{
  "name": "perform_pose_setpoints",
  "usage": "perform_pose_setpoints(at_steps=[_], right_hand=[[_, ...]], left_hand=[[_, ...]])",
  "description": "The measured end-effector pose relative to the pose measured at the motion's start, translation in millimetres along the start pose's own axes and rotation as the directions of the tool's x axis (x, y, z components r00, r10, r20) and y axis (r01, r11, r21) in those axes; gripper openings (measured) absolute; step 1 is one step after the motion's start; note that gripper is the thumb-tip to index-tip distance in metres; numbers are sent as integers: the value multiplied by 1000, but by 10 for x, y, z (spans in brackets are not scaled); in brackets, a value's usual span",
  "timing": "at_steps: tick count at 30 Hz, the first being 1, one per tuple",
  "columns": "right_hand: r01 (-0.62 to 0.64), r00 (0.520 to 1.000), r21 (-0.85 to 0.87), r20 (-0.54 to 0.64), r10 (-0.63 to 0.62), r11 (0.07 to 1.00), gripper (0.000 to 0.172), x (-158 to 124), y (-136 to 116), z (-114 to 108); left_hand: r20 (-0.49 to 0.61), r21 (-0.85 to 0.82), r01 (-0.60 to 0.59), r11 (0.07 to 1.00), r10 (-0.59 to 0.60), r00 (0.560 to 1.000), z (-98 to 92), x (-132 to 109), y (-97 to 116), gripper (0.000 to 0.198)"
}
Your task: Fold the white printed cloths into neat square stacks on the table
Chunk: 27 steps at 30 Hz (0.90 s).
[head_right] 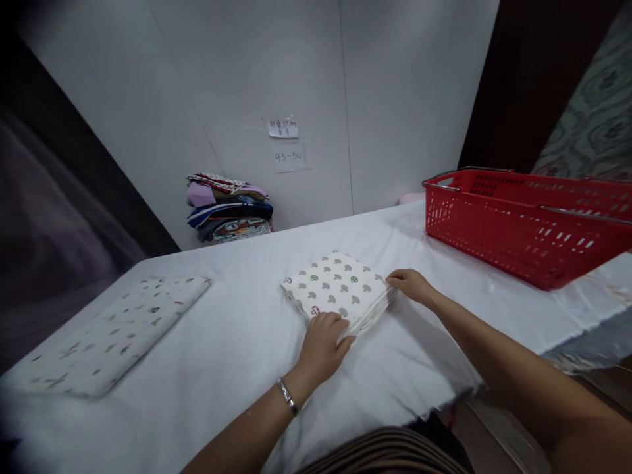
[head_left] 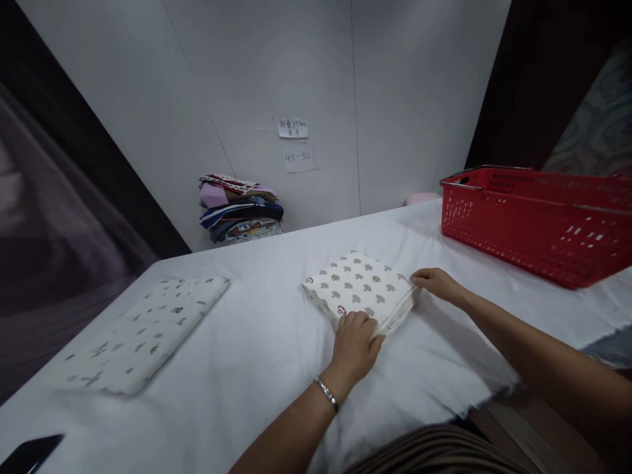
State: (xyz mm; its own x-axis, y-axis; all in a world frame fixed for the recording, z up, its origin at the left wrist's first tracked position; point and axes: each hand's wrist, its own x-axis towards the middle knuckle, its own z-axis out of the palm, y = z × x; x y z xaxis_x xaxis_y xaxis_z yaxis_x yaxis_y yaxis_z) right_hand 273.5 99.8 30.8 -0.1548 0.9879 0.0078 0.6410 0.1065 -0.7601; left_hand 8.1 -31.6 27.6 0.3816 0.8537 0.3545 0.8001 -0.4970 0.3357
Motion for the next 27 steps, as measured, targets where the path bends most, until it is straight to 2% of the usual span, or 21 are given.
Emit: perform_pose_setpoints(at_steps=[3,7,10,15,21,24,27], right_hand=[[-42,996,81,81,36,996,30,18,17,-48],[-22,991,208,136,-7,978,29,-4,116,-91],[-24,991,226,133,-6,974,30,-28,198,-87],[57,992,219,95,-79,974,34,-23,297,-36],[219,974,125,27,-224,968,26,-25,251,16],[319,946,-43,-51,-321,947,21,-74,218,8],[359,917,-201,-106,-385,911,19,-145,262,3]], left_hand=[[-2,17,46,999,-46,999,10,32,-10,12],[-8,44,75,996,-75,997,32,56,-9,8],[-22,63,81,995,-80,997,61,51,5,8],[-34,74,86,994,-84,996,99,49,4,11],[-38,100,80,992,-77,996,113,55,6,8],[-29,124,68,990,-65,997,111,56,14,5],[-26,140,65,988,-62,998,115,59,23,1]])
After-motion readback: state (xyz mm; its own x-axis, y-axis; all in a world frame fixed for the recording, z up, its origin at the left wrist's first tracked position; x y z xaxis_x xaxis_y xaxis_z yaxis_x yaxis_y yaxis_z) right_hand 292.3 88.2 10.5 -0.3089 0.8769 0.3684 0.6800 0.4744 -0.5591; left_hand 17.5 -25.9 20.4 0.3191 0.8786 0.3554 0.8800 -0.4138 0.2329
